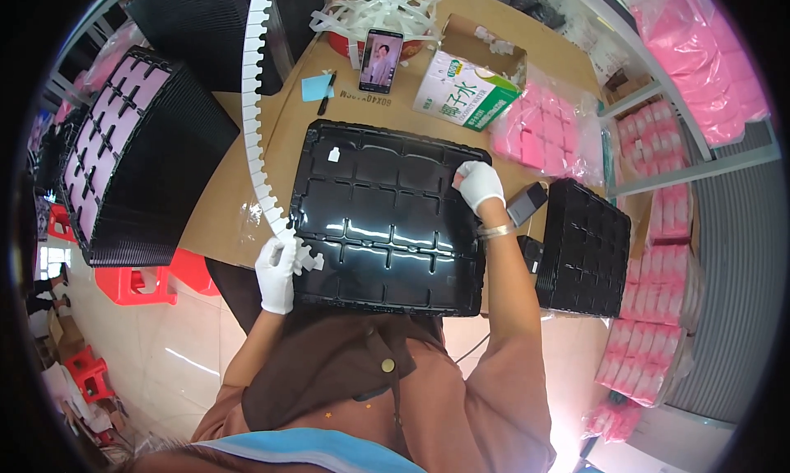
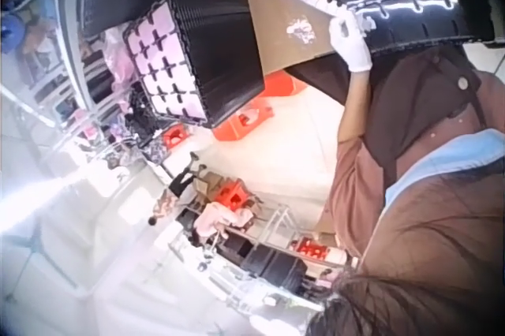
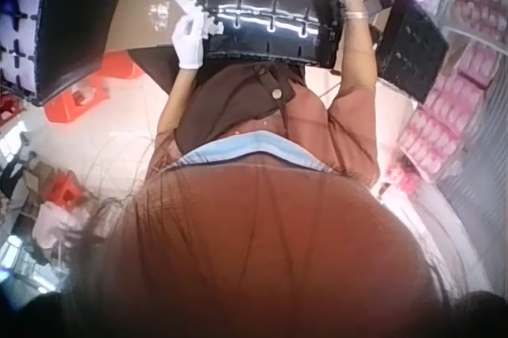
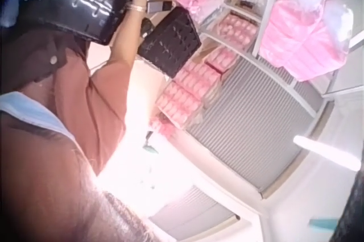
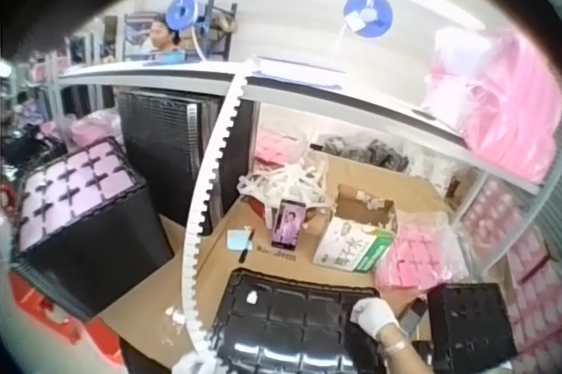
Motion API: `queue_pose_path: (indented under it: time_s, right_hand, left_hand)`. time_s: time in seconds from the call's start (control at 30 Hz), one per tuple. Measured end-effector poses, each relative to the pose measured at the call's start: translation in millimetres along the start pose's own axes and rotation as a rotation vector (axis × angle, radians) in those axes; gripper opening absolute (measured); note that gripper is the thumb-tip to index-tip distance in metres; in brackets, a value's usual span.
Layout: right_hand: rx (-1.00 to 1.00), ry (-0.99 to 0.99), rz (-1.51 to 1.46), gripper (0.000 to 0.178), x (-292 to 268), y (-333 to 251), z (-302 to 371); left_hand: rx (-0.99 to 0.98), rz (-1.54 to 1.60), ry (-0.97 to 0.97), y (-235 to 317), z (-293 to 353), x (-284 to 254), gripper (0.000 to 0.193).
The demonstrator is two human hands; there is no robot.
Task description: The person assembles components into a black plastic tray by hand, applying adhesive tape and placing pink foam inserts into the tray.
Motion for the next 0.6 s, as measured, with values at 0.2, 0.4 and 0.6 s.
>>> queue_pose_path:
  time_s: [0.2, 0.4, 0.6]
  right_hand:
    - [0.138, 0.199, -0.193, 0.009, -1.7, 14.3, 2.1]
    - [0.251, 0.068, -0.443, 0.004, -2.1, 22.1, 5.4]
    - [0.206, 0.178, -0.084, 0.008, 2.6, 7.8, -0.2]
  left_hand:
    - [-0.026, 0.058, 0.026, 0.7, -0.7, -0.9, 0.006]
    - [-0.020, 0.075, 0.018, -1.1, -0.2, -2.7, 0.008]
    - [-0.028, 0.065, -0.001, 1.5, 0.7, -0.8, 0.011]
Point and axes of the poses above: each hand's wrist, its own z-axis away from the middle knuckle, its own x-axis out of the palm, y = z × x, the point moved 5 cm from there along -z, towards the middle knuckle, and after that the axes turned 12 degrees about z, right-handed, at the moved point
